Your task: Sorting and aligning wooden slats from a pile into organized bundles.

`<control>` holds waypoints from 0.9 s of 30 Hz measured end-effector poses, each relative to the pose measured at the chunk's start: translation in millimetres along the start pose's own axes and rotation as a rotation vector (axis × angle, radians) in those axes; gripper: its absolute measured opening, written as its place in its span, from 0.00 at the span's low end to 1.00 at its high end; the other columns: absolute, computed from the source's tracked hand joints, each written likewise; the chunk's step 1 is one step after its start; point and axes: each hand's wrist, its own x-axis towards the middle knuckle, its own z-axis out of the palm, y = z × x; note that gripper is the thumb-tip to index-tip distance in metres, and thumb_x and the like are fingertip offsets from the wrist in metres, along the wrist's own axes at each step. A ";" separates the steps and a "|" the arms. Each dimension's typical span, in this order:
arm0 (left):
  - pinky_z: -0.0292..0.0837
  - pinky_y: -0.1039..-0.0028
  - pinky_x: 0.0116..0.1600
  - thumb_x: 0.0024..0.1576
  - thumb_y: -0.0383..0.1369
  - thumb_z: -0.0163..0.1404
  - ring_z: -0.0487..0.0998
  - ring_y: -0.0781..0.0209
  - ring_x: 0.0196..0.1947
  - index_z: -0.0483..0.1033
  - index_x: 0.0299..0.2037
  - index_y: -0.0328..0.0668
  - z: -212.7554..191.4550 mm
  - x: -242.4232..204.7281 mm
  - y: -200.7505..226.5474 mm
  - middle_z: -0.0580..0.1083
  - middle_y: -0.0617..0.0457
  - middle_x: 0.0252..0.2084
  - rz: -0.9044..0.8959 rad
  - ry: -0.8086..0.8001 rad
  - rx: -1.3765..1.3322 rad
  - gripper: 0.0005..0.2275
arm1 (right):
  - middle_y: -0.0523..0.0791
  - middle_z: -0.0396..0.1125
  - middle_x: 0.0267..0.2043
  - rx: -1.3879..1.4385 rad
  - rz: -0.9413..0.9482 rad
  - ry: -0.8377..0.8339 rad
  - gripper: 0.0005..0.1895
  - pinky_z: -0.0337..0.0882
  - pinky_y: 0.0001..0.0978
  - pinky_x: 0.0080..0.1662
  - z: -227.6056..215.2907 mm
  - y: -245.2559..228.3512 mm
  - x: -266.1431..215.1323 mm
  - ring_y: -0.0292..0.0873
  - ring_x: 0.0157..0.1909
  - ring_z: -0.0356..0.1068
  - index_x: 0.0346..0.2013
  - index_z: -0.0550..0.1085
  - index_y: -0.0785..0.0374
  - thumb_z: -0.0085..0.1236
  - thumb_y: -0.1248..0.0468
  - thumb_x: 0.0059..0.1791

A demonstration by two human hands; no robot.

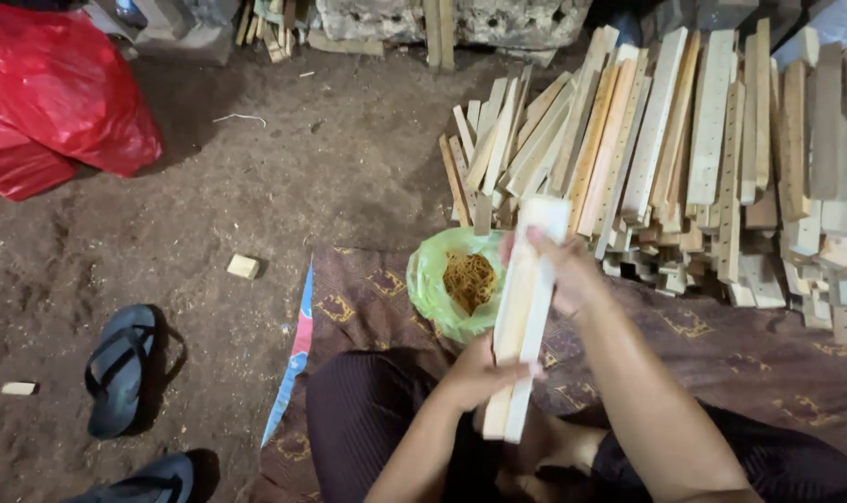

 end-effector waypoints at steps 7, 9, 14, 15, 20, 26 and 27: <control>0.84 0.72 0.43 0.56 0.29 0.57 0.84 0.55 0.37 0.71 0.55 0.20 -8.2 -21.9 -20.0 0.79 0.38 0.46 -0.041 -0.175 0.063 0.21 | 0.51 0.75 0.41 0.205 -0.002 0.107 0.18 0.83 0.30 0.41 25.5 -77.4 -6.6 0.43 0.38 0.77 0.51 0.73 0.67 0.60 0.64 0.49; 0.83 0.71 0.44 0.56 0.27 0.57 0.84 0.55 0.37 0.74 0.53 0.23 -15.1 -14.8 -31.8 0.80 0.39 0.44 -0.001 -0.183 0.091 0.17 | 0.44 0.76 0.37 -0.171 0.146 0.227 0.15 0.78 0.27 0.36 41.8 -72.8 -16.7 0.37 0.32 0.74 0.47 0.78 0.61 0.48 0.55 0.57; 0.84 0.72 0.40 0.56 0.24 0.56 0.84 0.53 0.35 0.71 0.54 0.19 -10.4 -10.9 -17.0 0.79 0.37 0.43 -0.047 -0.091 -0.118 0.18 | 0.53 0.74 0.40 0.038 0.187 -0.031 0.23 0.80 0.36 0.39 21.5 20.9 -28.3 0.47 0.38 0.76 0.60 0.67 0.70 0.49 0.59 0.53; 0.84 0.71 0.39 0.55 0.23 0.56 0.84 0.50 0.35 0.72 0.54 0.19 -13.1 -7.8 -14.5 0.79 0.36 0.43 -0.075 -0.047 -0.176 0.17 | 0.56 0.73 0.43 0.065 0.222 -0.083 0.26 0.80 0.36 0.43 22.3 33.5 -35.9 0.49 0.42 0.76 0.63 0.64 0.69 0.48 0.59 0.53; 0.84 0.71 0.38 0.56 0.22 0.56 0.84 0.51 0.34 0.66 0.58 0.15 -7.4 -12.1 -17.7 0.79 0.33 0.45 -0.100 -0.137 -0.169 0.22 | 0.49 0.72 0.31 0.138 0.066 -0.267 0.22 0.75 0.34 0.26 10.1 -19.3 4.7 0.43 0.26 0.71 0.52 0.68 0.64 0.34 0.50 0.59; 0.84 0.71 0.40 0.56 0.27 0.58 0.84 0.54 0.34 0.73 0.52 0.19 -13.5 -13.0 -27.7 0.80 0.37 0.42 -0.057 -0.158 -0.020 0.17 | 0.47 0.72 0.37 0.109 0.111 -0.096 0.18 0.77 0.29 0.38 13.6 -11.0 6.5 0.40 0.34 0.72 0.56 0.70 0.68 0.38 0.59 0.59; 0.85 0.71 0.40 0.55 0.28 0.59 0.84 0.54 0.34 0.75 0.49 0.20 -17.6 -12.3 -30.7 0.81 0.38 0.41 -0.032 -0.158 0.011 0.16 | 0.51 0.72 0.41 0.162 0.157 -0.054 0.19 0.78 0.31 0.46 17.9 -2.9 -5.6 0.43 0.41 0.74 0.58 0.70 0.71 0.44 0.62 0.56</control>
